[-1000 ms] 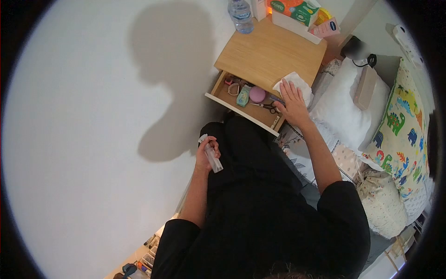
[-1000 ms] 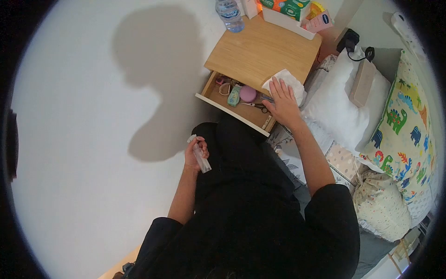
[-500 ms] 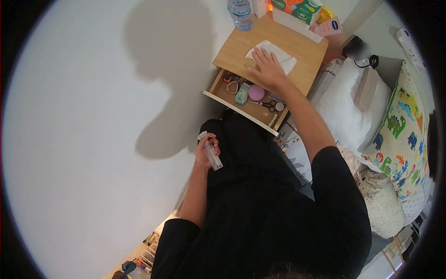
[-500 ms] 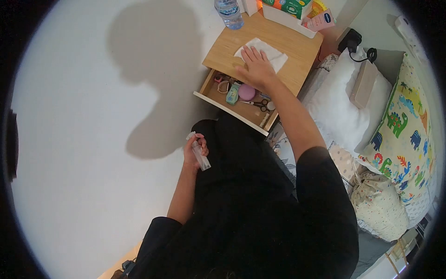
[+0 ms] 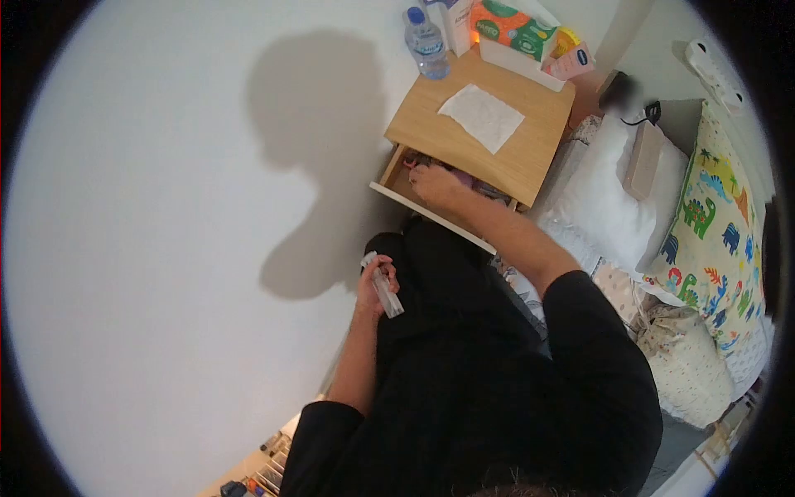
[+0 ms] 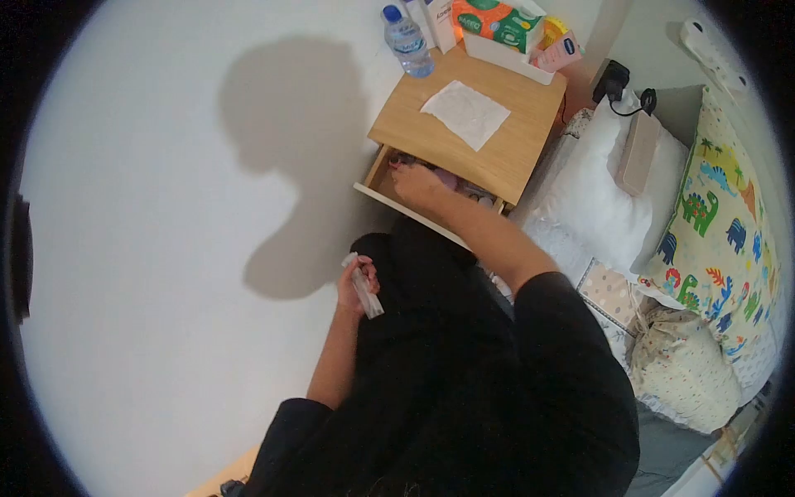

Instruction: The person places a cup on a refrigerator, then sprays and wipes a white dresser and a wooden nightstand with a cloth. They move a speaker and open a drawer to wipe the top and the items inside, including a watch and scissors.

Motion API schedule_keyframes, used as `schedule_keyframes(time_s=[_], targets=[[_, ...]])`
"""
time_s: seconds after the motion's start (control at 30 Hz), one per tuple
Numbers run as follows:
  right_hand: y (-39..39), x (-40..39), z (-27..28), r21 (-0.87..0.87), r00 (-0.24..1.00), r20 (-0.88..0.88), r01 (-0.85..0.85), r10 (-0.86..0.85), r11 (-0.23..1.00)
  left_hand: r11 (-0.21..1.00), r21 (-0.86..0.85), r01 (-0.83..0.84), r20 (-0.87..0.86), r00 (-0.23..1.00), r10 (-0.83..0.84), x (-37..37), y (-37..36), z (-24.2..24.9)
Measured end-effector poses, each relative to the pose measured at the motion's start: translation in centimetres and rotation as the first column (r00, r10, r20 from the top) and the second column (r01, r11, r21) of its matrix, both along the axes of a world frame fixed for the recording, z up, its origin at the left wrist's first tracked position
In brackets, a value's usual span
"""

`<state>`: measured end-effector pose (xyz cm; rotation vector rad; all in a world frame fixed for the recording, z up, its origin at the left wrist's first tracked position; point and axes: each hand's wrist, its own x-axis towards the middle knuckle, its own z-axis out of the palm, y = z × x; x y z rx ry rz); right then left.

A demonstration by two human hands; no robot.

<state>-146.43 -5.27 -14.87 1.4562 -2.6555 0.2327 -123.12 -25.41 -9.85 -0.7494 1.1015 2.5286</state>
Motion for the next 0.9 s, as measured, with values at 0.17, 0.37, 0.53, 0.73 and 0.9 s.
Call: schedule_keyframes(time_s=[0.17,0.37,0.53,0.73,0.9], targets=[[-4.3,0.1,-5.1,0.114,0.969,-0.081,0.243,-0.235,0.963,1.0,-0.019,-0.013,0.033,0.999,0.013,-0.1,0.1,0.3],[-3.8,-0.6,-2.3,-0.024,0.906,0.192,0.388,-0.377,0.921,1.0,-0.01,-0.021,0.03,0.999,0.021,0.1,-0.3,-0.3],[-3.5,-0.4,1.3,-0.44,0.567,0.818,0.722,-0.094,0.533,0.999,-0.004,-0.035,0.028,0.999,0.035,0.0,0.0,0.0],[3.7,2.8,12.5,-0.408,0.217,0.591,0.911,0.777,0.056,1.0,-0.021,-0.018,0.002,1.0,0.018,-0.1,0.0,0.2],[7.8,5.9,18.1,-0.37,0.21,0.396,0.927,0.894,-0.054,0.999,-0.034,-0.005,0.031,1.0,0.006,-0.2,0.4,0.8]])
